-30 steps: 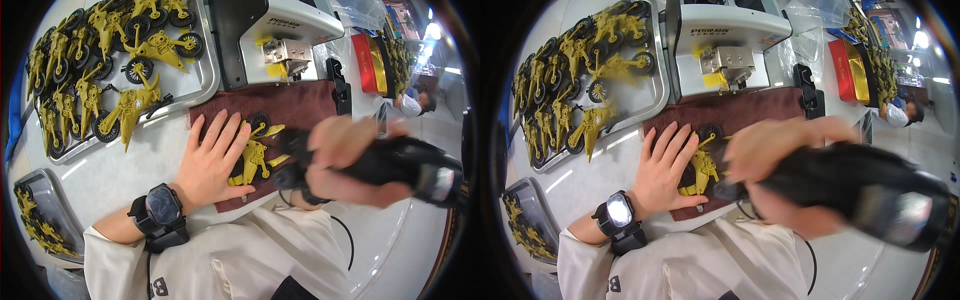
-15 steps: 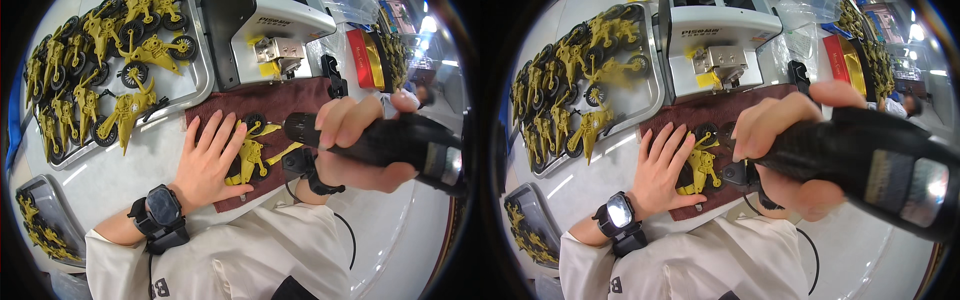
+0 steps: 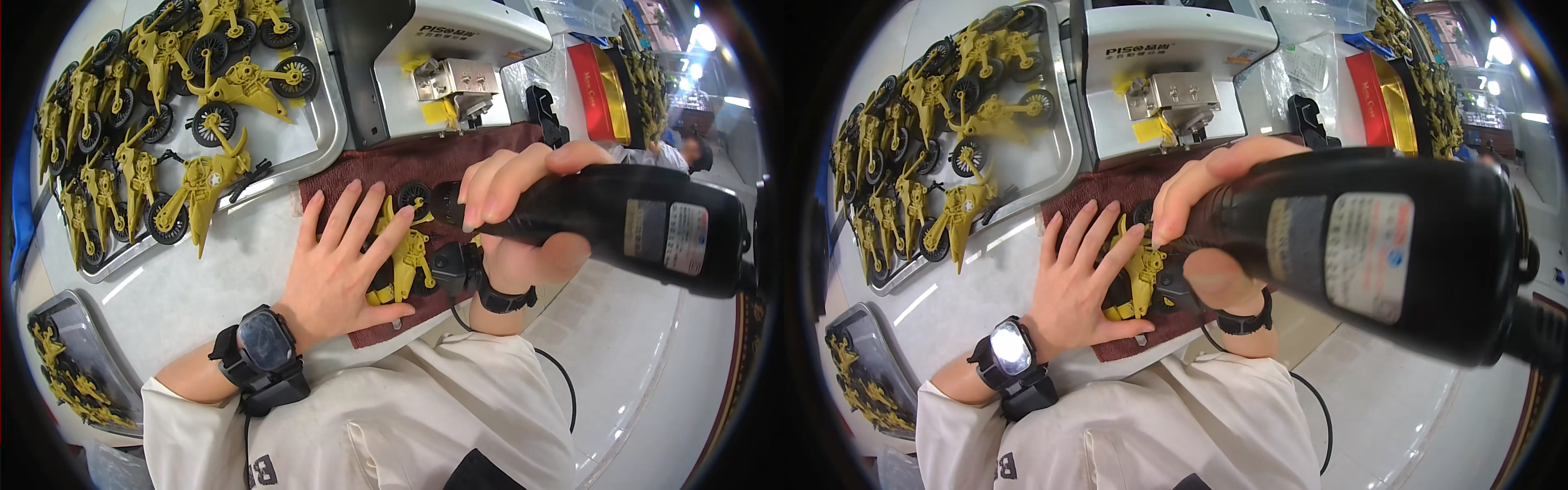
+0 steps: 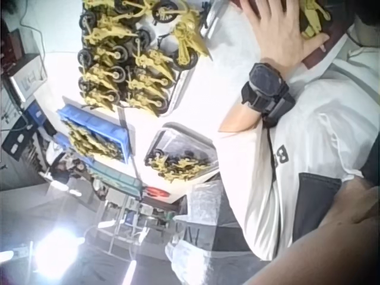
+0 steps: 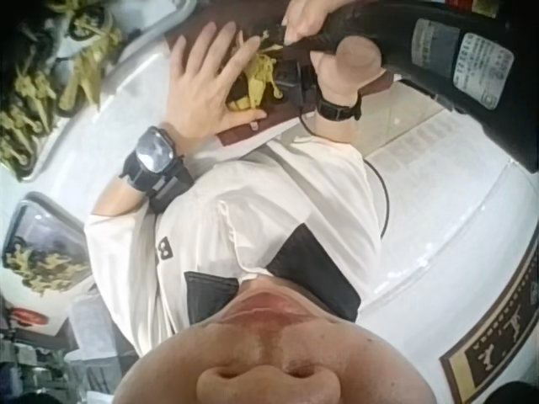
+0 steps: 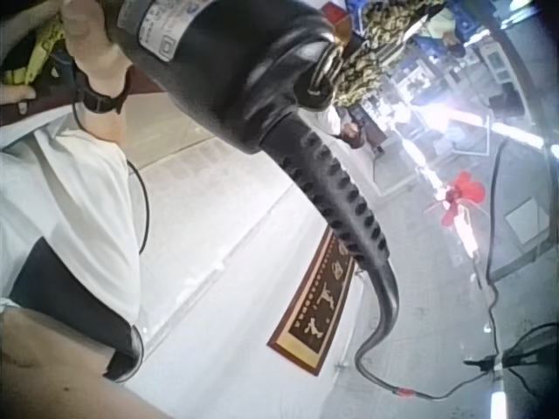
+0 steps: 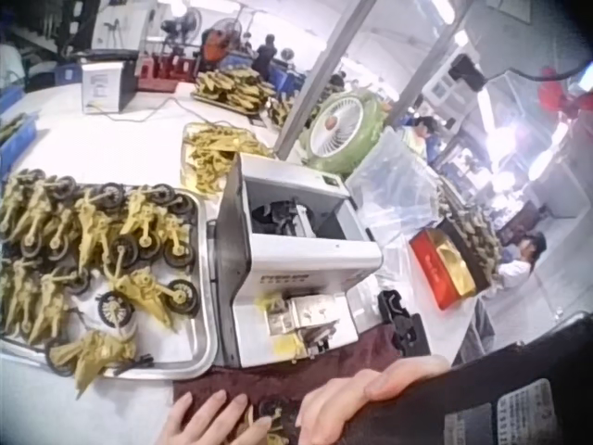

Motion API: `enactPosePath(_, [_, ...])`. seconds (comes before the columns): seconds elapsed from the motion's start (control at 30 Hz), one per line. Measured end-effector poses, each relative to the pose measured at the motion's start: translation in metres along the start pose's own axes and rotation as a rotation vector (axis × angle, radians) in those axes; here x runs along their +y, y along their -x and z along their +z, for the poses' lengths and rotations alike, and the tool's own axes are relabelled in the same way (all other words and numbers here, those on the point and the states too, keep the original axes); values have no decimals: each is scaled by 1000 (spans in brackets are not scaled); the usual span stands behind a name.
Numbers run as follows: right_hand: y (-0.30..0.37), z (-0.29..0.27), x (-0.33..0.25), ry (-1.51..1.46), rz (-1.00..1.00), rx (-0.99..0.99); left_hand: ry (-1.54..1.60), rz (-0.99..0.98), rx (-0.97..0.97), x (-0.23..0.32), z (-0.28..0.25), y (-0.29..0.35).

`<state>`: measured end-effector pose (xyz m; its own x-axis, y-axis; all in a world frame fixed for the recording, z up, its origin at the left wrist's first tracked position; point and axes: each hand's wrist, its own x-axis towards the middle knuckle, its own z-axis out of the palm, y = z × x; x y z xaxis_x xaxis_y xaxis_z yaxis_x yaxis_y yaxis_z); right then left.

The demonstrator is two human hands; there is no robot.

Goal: The recorder uses an electric screwdriver to attach components to yellow toy motorcycle frames on an assembly line.

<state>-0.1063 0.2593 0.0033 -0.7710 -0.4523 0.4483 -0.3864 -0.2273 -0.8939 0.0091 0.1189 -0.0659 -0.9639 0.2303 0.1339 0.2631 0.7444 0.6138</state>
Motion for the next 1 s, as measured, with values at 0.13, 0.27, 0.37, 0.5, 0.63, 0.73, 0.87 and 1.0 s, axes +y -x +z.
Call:
enactPosePath(0.13, [-1, -1, 1, -46, -22, -62, -7, -10, -16, -2, -3, 0])
enactPosePath(0.27, [-20, -7, -13, 20, -145, 85, -32, -7, -19, -1, -3, 0])
enactPosePath(0.37, [-54, -6, -26, -101, -391, 95, -31, 9, -27, 0, -1, -2])
enactPosePath(0.5, [-76, 12, -17, 405, -136, 302, -33, -16, -15, -2, -2, 1])
enactPosePath(0.63, [-37, -11, -33, 45, -171, -74, -21, 5, -10, -1, 0, 0])
enactPosePath(0.73, [5, -8, -34, -92, -225, -164, -30, 17, 14, -1, 3, -1])
enactPosePath(0.87, [34, -15, -35, -76, -217, -131, -48, 12, 14, -2, 4, 1])
enactPosePath(1.0, [43, -19, -32, -252, -175, -70, -39, -9, -6, 0, 2, 1])
